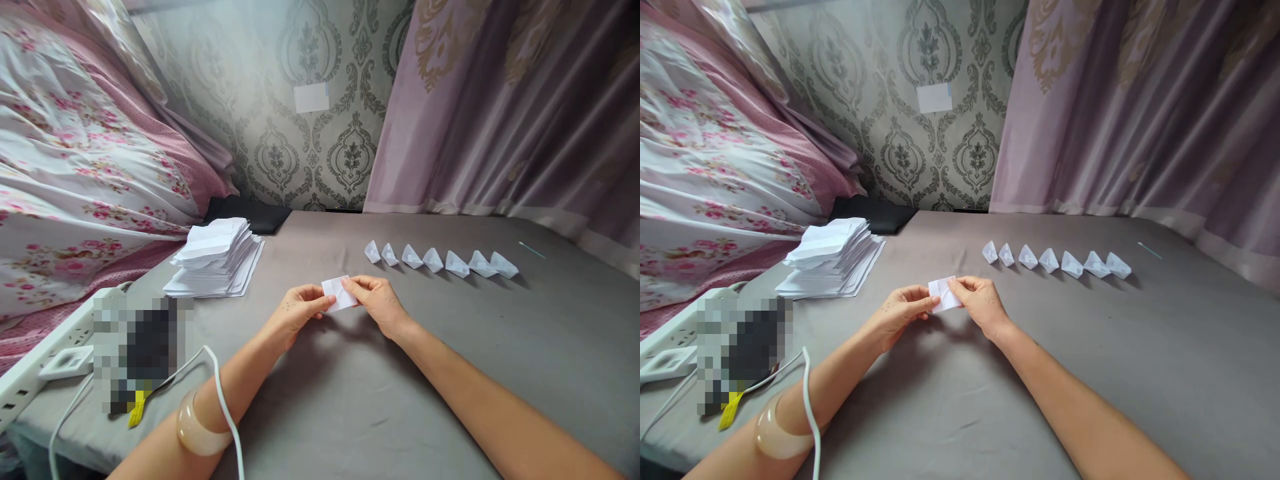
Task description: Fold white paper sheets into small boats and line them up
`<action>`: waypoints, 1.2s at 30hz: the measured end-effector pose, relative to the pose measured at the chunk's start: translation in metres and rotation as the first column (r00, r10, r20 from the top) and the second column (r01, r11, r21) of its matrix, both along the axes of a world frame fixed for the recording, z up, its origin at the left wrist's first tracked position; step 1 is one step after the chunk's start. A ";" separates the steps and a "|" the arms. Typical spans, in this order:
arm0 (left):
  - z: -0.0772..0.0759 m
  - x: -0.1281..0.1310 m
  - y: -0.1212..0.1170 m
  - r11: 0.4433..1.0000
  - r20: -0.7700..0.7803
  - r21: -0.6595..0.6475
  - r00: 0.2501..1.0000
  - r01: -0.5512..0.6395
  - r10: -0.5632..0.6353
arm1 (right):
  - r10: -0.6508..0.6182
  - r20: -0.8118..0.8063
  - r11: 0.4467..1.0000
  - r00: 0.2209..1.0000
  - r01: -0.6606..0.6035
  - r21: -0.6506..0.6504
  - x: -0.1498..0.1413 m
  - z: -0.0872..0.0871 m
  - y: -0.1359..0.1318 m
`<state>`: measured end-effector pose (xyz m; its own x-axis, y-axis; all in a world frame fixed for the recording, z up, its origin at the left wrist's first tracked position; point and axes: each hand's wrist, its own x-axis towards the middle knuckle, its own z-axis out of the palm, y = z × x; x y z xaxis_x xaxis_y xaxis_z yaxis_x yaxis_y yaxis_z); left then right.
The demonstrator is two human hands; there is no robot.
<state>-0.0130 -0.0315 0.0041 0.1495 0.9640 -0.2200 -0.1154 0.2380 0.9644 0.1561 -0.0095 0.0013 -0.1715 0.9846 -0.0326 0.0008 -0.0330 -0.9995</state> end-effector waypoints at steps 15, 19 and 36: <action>-0.003 0.003 -0.002 0.996 -0.054 0.039 0.996 0.078 -0.076 | 0.041 0.243 0.983 0.969 -0.083 0.166 0.000 0.002 -0.002; -0.005 -0.001 0.001 0.997 -0.032 0.072 0.999 -0.006 0.008 | 0.027 0.118 0.996 0.993 -0.037 0.081 0.000 0.005 -0.002; -0.014 -0.009 0.011 0.995 -0.266 0.099 0.964 0.014 0.013 | 0.114 0.214 0.988 0.970 -0.088 -0.129 0.006 -0.003 -0.003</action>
